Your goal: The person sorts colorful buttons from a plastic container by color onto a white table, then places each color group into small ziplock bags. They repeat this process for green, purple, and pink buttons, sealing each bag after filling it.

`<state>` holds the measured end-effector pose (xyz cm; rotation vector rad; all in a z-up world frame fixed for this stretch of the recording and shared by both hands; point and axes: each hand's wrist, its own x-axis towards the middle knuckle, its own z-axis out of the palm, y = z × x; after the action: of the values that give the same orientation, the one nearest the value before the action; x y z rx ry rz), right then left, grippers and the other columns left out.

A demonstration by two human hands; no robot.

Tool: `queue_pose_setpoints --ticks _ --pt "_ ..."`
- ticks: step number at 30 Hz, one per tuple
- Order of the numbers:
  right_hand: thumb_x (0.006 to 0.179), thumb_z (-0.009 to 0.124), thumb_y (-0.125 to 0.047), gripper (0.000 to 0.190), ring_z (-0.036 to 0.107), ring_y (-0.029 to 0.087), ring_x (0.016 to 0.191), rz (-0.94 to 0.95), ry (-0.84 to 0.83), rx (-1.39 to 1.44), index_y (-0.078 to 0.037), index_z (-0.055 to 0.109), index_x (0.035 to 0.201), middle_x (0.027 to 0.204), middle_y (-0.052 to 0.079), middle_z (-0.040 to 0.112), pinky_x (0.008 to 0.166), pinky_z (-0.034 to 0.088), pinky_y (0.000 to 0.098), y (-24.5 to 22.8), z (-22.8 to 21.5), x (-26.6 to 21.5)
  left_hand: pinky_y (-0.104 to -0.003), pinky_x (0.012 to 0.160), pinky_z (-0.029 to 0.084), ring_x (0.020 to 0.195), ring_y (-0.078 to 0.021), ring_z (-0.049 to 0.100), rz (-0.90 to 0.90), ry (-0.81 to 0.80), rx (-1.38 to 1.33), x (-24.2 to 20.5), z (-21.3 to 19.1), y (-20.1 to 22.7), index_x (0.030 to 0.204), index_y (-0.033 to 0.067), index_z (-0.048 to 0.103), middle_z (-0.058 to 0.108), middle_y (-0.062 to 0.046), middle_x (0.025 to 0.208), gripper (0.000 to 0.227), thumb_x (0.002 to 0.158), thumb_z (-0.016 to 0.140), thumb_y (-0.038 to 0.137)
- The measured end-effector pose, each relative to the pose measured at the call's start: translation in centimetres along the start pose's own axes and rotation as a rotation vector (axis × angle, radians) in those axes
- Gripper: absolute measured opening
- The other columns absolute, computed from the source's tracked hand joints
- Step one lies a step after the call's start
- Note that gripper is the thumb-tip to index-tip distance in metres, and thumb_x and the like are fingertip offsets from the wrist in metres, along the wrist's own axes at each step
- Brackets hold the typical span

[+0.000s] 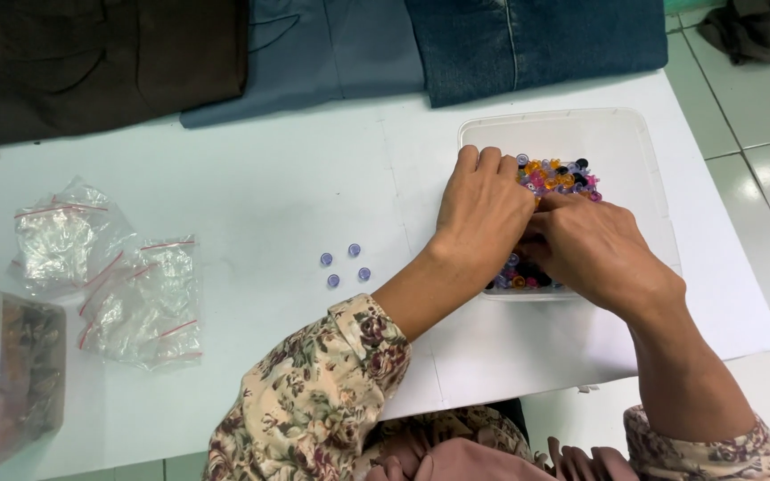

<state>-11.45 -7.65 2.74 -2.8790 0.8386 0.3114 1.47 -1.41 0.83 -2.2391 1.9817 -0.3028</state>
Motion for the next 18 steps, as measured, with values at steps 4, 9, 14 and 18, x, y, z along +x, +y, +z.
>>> queue_pose_setpoints --ticks 4,9,14,18 --pt "0.096 0.062 -0.042 0.028 0.068 0.029 0.101 0.031 -0.021 -0.037 -0.026 0.073 0.116 0.113 -0.002 0.071 0.071 0.058 0.0489 -0.1 0.3 -0.2 -0.041 0.09 0.035 0.099 -0.0219 0.055 -0.01 0.006 0.009 0.9 1.1 0.2 0.08 0.0365 0.072 0.067 0.003 0.1 0.016 0.091 0.065 0.028" --pt "0.095 0.063 -0.04 0.027 0.066 0.025 0.107 -0.007 0.006 -0.077 -0.029 0.072 0.117 0.112 -0.003 0.068 0.071 0.058 0.0483 0.0 0.5 -0.3 -0.041 0.091 0.035 0.099 -0.0213 0.057 0.002 -0.024 -0.023 1.1 1.5 0.2 0.083 0.0363 0.073 0.067 0.003 0.103 0.016 0.093 0.063 0.031" --pt "0.089 0.064 -0.026 0.02 0.065 0.029 0.096 -0.016 0.029 -0.09 -0.018 0.07 0.107 0.103 0.001 0.067 0.073 0.055 0.0477 0.5 1.4 0.0 -0.041 0.09 0.036 0.097 -0.0211 0.057 0.003 -0.001 -0.007 1.1 1.6 0.2 0.083 0.0358 0.073 0.068 0.003 0.101 0.016 0.093 0.063 0.028" --pt "0.093 0.059 -0.02 0.013 0.064 0.029 0.094 -0.029 0.071 -0.051 -0.017 0.072 0.094 0.096 0.001 0.068 0.065 0.052 0.047 0.3 0.9 -0.3 -0.04 0.089 0.037 0.096 -0.0213 0.057 0.008 0.058 -0.006 0.9 1.7 0.1 0.08 0.0353 0.072 0.067 0.003 0.098 0.013 0.088 0.069 0.025"
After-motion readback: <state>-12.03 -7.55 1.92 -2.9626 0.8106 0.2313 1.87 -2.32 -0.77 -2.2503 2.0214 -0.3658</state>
